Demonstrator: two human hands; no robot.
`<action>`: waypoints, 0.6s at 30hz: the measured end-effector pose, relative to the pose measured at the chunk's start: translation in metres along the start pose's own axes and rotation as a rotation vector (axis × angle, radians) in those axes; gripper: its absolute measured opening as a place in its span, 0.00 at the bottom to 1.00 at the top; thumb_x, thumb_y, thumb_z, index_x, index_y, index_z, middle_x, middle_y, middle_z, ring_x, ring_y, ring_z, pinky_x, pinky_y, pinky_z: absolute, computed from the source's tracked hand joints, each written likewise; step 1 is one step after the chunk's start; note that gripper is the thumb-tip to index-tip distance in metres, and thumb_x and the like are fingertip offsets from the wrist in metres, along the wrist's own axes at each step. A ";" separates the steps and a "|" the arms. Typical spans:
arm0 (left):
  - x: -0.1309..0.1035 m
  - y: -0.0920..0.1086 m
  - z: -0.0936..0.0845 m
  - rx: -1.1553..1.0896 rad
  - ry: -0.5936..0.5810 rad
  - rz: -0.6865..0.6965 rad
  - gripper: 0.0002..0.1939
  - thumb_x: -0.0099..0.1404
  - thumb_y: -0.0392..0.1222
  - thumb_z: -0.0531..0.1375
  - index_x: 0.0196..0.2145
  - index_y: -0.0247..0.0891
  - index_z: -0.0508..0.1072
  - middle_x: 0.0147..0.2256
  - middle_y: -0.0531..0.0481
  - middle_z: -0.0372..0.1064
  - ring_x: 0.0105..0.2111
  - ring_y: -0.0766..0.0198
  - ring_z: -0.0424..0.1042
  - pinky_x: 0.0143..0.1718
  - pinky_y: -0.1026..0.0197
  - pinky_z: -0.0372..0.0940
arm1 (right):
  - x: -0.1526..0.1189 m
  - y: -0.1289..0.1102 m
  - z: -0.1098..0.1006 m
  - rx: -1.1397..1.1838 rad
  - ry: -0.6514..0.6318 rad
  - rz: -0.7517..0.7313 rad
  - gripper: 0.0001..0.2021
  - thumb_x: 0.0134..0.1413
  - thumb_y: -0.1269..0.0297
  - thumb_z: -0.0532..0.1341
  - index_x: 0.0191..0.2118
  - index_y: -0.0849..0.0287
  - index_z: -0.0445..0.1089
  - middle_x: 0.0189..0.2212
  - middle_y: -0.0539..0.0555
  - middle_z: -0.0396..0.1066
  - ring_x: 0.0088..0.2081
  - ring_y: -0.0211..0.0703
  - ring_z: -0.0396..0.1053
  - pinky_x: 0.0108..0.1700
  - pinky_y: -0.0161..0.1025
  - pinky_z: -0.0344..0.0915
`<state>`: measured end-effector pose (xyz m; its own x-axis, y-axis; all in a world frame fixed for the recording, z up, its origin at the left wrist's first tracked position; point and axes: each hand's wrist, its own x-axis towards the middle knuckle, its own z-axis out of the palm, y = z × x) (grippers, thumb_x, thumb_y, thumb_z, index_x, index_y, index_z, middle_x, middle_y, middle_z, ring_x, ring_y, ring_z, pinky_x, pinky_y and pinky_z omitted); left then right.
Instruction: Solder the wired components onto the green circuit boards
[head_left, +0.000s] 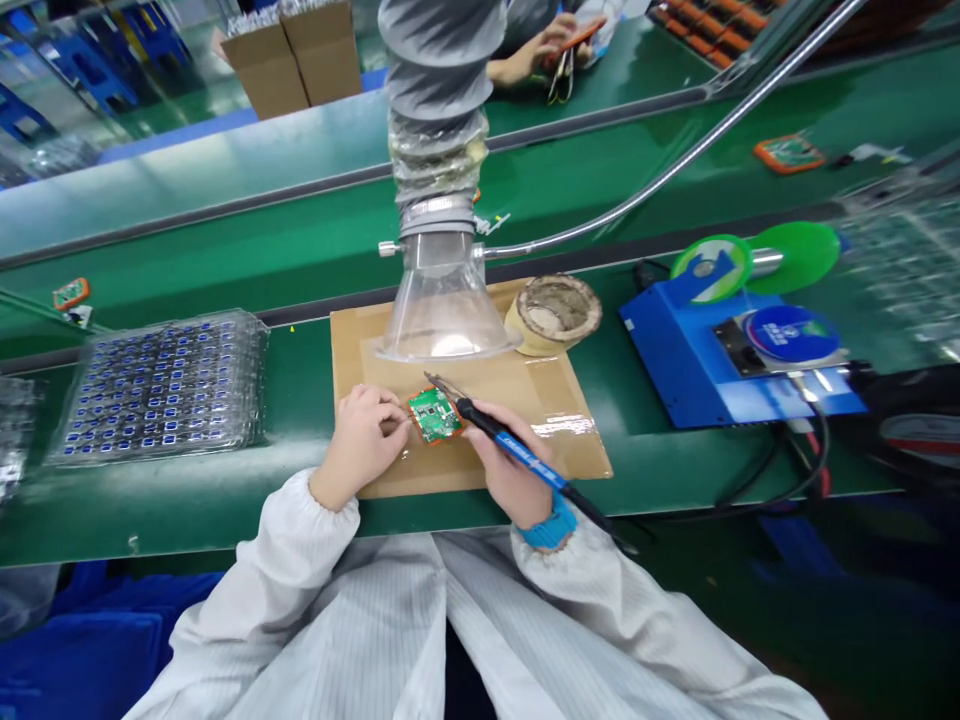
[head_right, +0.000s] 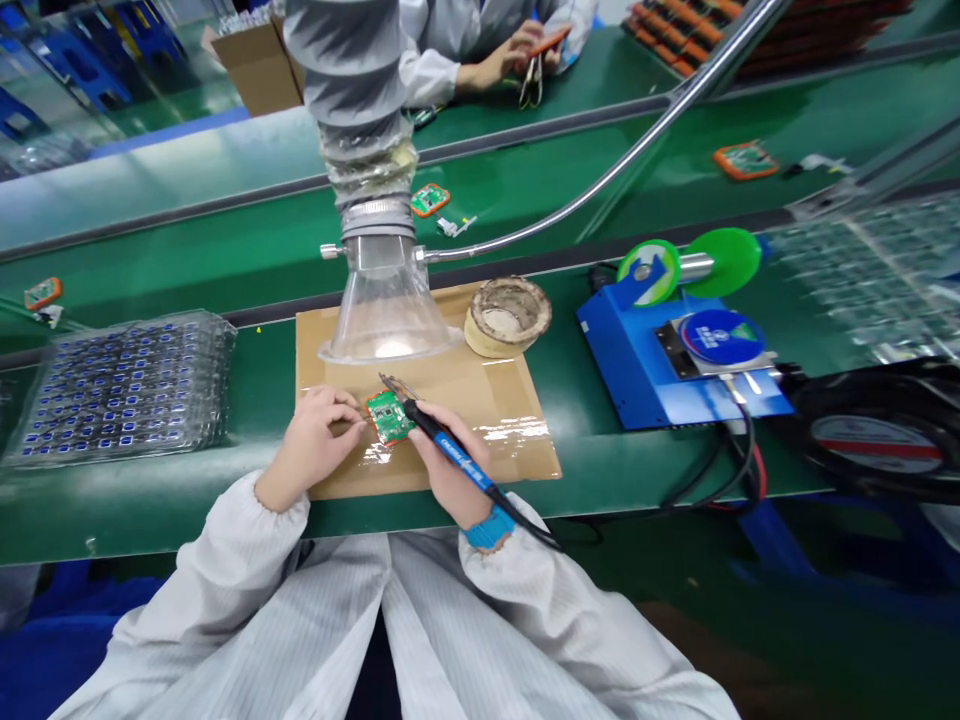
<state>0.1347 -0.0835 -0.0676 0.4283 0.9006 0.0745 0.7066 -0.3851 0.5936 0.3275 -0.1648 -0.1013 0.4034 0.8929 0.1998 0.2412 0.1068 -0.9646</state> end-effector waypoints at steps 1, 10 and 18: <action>0.003 -0.002 0.000 0.007 -0.031 -0.017 0.08 0.63 0.36 0.64 0.25 0.40 0.75 0.38 0.49 0.75 0.44 0.55 0.69 0.53 0.47 0.59 | -0.001 0.003 -0.005 -0.017 0.014 -0.008 0.11 0.62 0.54 0.65 0.46 0.51 0.75 0.43 0.55 0.79 0.46 0.51 0.78 0.50 0.49 0.77; 0.016 -0.001 -0.002 -0.001 -0.161 -0.085 0.09 0.62 0.35 0.64 0.24 0.38 0.75 0.35 0.50 0.75 0.39 0.57 0.68 0.49 0.49 0.55 | -0.013 0.004 -0.013 0.029 0.054 -0.076 0.07 0.63 0.56 0.63 0.37 0.53 0.71 0.32 0.53 0.75 0.35 0.46 0.77 0.37 0.44 0.76; 0.020 -0.003 -0.003 0.065 -0.189 -0.036 0.10 0.62 0.35 0.63 0.23 0.38 0.75 0.36 0.48 0.75 0.41 0.56 0.68 0.46 0.50 0.56 | -0.014 0.012 -0.013 0.014 0.018 -0.079 0.04 0.62 0.60 0.63 0.40 0.52 0.71 0.35 0.54 0.76 0.38 0.47 0.77 0.40 0.44 0.75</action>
<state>0.1396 -0.0635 -0.0658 0.4959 0.8625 -0.1007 0.7555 -0.3713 0.5398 0.3367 -0.1815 -0.1134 0.3996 0.8734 0.2785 0.2610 0.1828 -0.9479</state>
